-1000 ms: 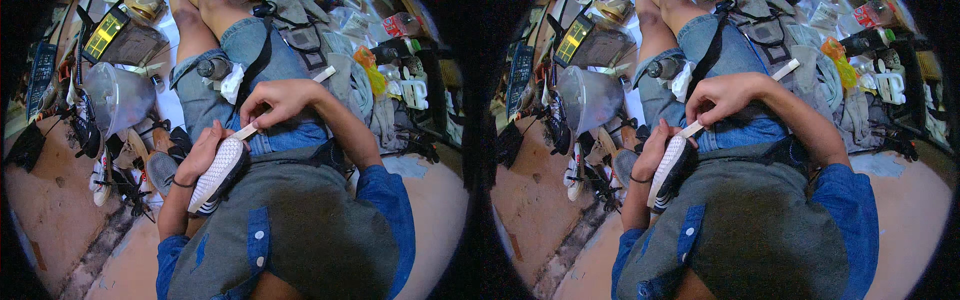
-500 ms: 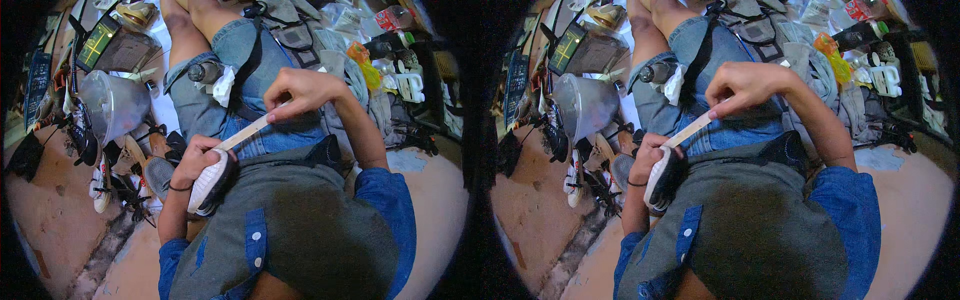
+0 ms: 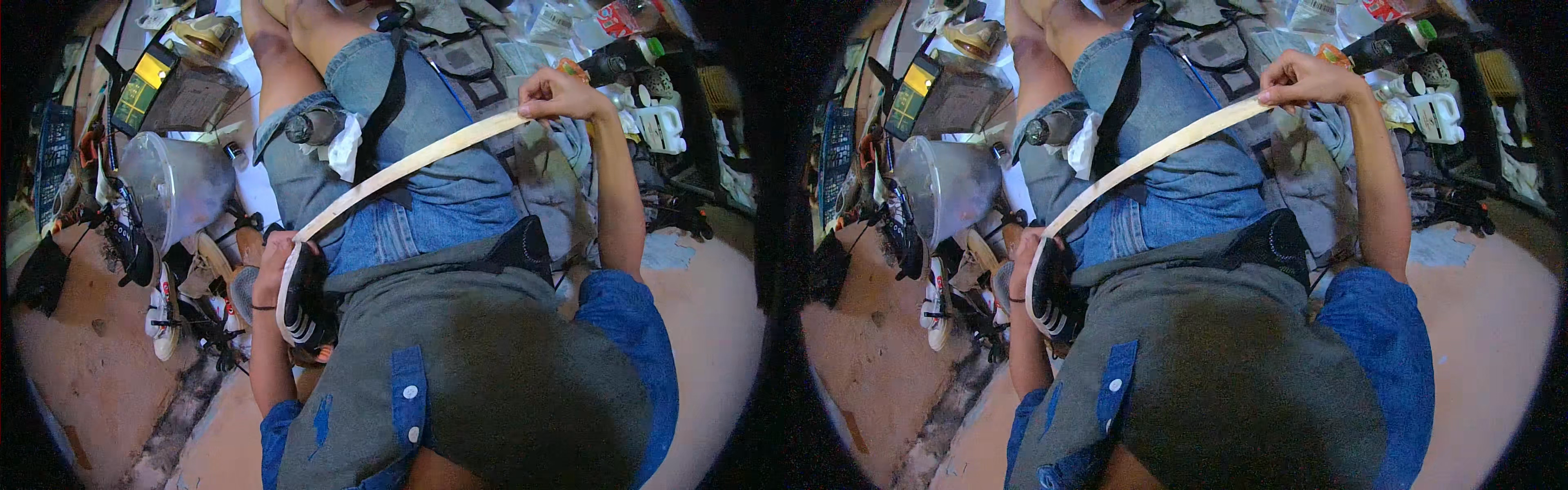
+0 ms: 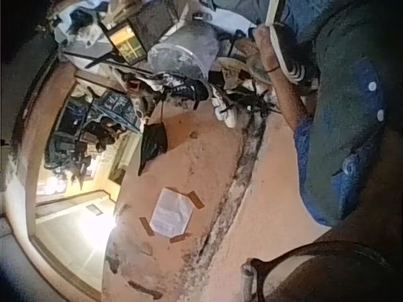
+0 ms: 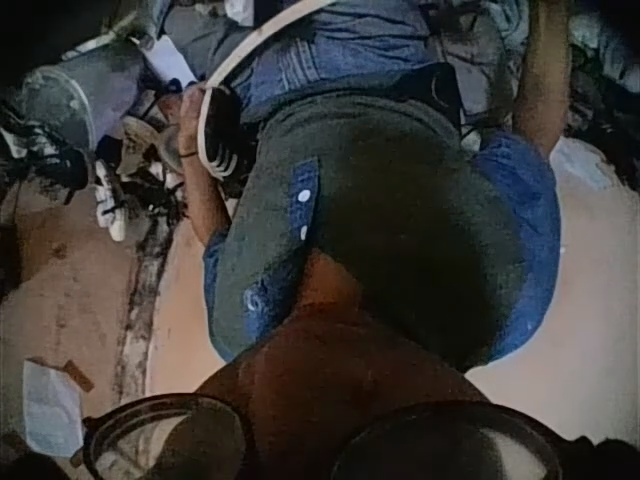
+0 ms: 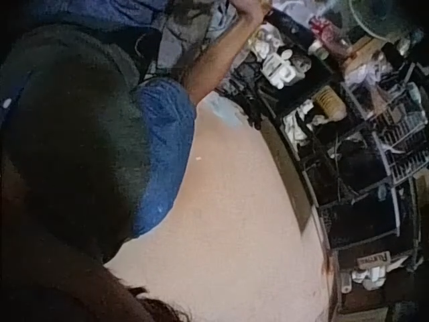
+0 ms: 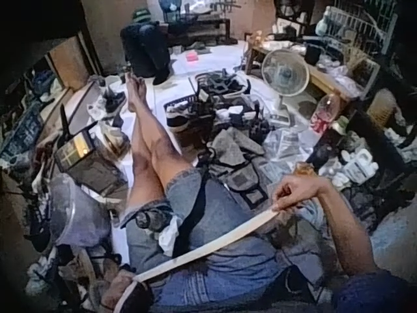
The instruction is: Applying an adhesive protective strip to the sole of a sneaker using a popsicle stick for application.
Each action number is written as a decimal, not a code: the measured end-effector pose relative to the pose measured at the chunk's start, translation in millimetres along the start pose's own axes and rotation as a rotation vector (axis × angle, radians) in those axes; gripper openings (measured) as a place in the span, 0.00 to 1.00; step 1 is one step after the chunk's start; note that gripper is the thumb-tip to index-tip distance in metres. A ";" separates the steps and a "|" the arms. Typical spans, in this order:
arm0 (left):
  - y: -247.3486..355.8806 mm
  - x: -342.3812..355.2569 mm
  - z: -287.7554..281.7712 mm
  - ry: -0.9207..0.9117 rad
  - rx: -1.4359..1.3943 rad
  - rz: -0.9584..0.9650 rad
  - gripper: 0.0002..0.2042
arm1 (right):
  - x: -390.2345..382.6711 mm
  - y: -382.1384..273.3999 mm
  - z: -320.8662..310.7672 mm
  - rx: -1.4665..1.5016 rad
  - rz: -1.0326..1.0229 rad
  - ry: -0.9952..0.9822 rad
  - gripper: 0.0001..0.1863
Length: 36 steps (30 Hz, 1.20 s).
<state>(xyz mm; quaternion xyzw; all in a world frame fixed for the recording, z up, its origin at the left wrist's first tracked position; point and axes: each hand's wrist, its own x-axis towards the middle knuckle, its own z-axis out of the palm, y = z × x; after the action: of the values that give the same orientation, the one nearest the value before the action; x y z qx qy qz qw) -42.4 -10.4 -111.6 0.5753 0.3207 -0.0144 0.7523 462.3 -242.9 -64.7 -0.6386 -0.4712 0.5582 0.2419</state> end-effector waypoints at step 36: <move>-10.5 0.4 0.5 0.020 -0.041 0.053 0.29 | -63.1 21.1 -15.1 0.248 -0.139 0.124 0.24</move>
<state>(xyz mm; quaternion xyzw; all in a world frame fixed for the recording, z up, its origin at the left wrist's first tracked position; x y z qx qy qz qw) -45.9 -14.2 -120.7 0.5682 0.3129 0.0179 0.7609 487.7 -303.9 -47.8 -0.6030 -0.4260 0.5535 0.3854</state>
